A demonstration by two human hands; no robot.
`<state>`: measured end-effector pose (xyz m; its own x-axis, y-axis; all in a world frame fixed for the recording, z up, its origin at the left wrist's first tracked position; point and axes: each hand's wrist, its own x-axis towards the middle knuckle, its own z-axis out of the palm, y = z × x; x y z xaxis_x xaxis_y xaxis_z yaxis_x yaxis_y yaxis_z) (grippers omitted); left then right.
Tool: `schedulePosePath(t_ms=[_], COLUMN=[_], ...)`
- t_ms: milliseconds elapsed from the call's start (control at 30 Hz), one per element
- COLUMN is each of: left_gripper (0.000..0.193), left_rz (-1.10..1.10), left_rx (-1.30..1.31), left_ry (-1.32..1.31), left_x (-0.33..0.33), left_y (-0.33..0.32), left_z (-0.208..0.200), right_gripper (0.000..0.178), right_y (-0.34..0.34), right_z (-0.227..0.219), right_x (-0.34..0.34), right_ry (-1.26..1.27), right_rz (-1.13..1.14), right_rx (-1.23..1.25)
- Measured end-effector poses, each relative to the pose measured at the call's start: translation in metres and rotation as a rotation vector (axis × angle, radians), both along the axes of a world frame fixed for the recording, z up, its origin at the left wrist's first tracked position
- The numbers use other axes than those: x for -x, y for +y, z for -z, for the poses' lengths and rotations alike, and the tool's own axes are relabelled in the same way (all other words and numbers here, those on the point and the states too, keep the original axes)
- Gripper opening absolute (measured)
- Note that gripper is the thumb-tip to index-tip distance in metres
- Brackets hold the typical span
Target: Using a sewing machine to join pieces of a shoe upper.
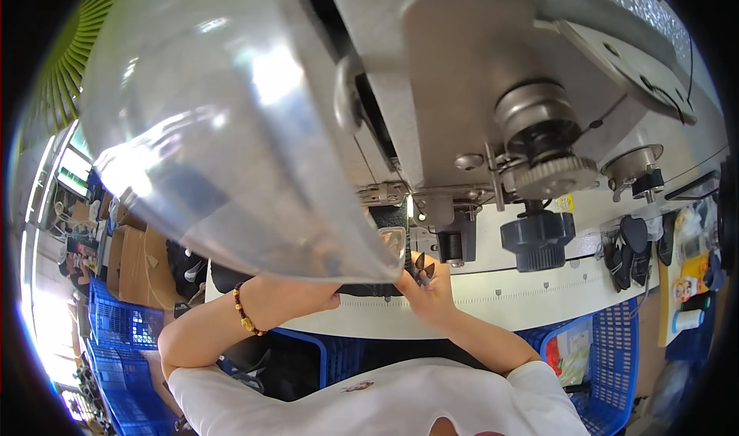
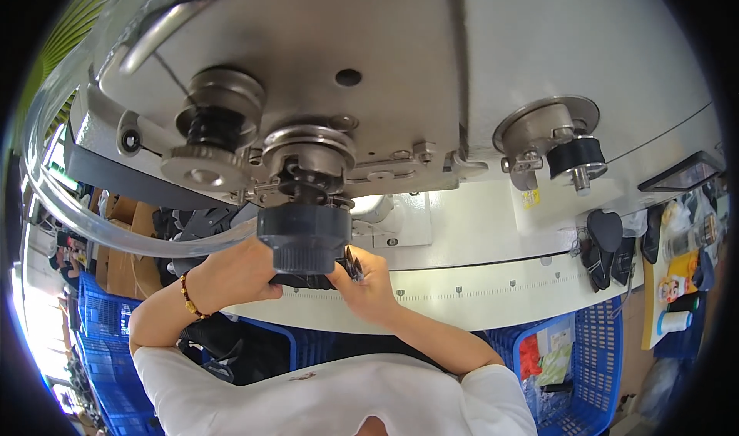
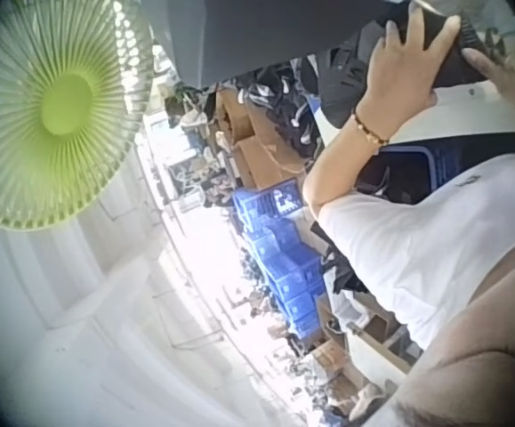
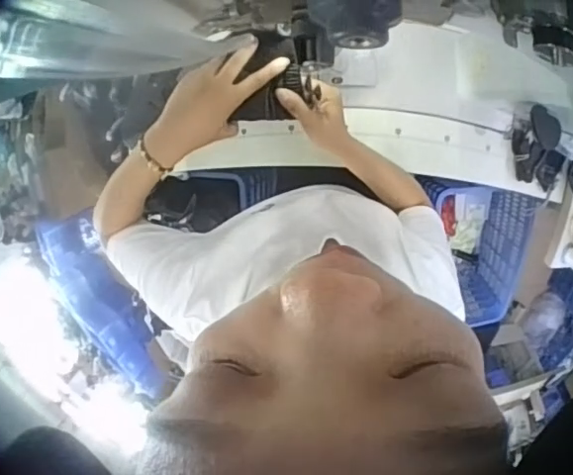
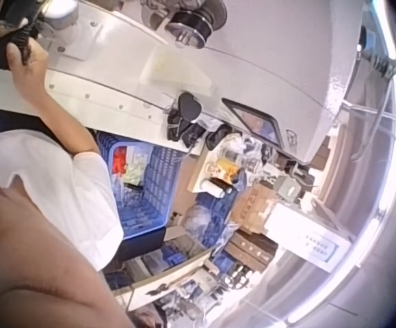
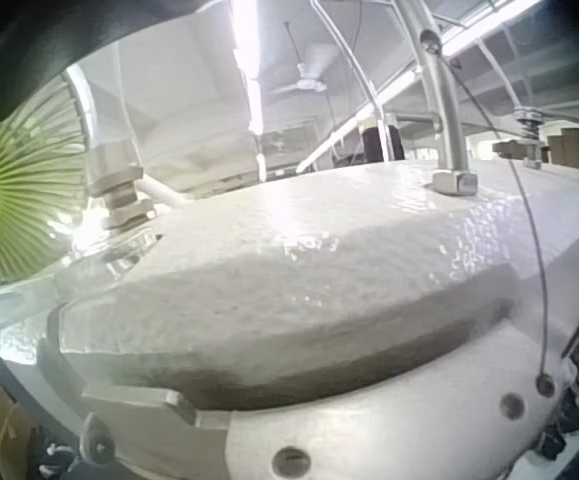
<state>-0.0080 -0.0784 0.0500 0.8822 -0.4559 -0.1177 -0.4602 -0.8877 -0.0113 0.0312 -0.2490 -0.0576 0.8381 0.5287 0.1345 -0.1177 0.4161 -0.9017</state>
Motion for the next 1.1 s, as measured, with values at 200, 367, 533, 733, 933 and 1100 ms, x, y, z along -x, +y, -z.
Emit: schedulePosePath(t_ms=[200, 367, 533, 733, 933, 1100], left_gripper=[0.058, 0.054, 0.056, 0.059, 0.072, 0.075], left_rz=[-0.042, -0.020, 0.020, -0.047, 0.072, 0.048], left_rx=[0.059, -0.034, 0.029, 0.130, 0.257, 0.238], left_ry=[0.066, 0.006, -0.040, 0.085, 0.033, -0.040], left_x=[-0.006, -0.015, -0.019, -0.021, -0.012, -0.002], left_y=[-0.008, -0.009, -0.007, -0.007, 0.004, -0.012], left_z=[-0.010, -0.015, -0.014, -0.016, -0.008, -0.023], right_gripper=[0.018, 0.014, 0.015, 0.021, 0.025, 0.028], right_y=[0.003, 0.006, 0.007, 0.001, -0.019, -0.033], right_z=[0.000, 0.006, 0.002, 0.000, -0.011, -0.025], right_x=[-0.004, -0.012, -0.016, -0.024, -0.027, -0.033], right_ry=[-0.040, -0.022, -0.001, -0.234, -0.140, -0.106], right_rz=[0.030, 0.047, 0.067, 0.077, -0.006, -0.101], right_rx=[0.001, -0.018, -0.028, 0.107, 0.213, 0.269])
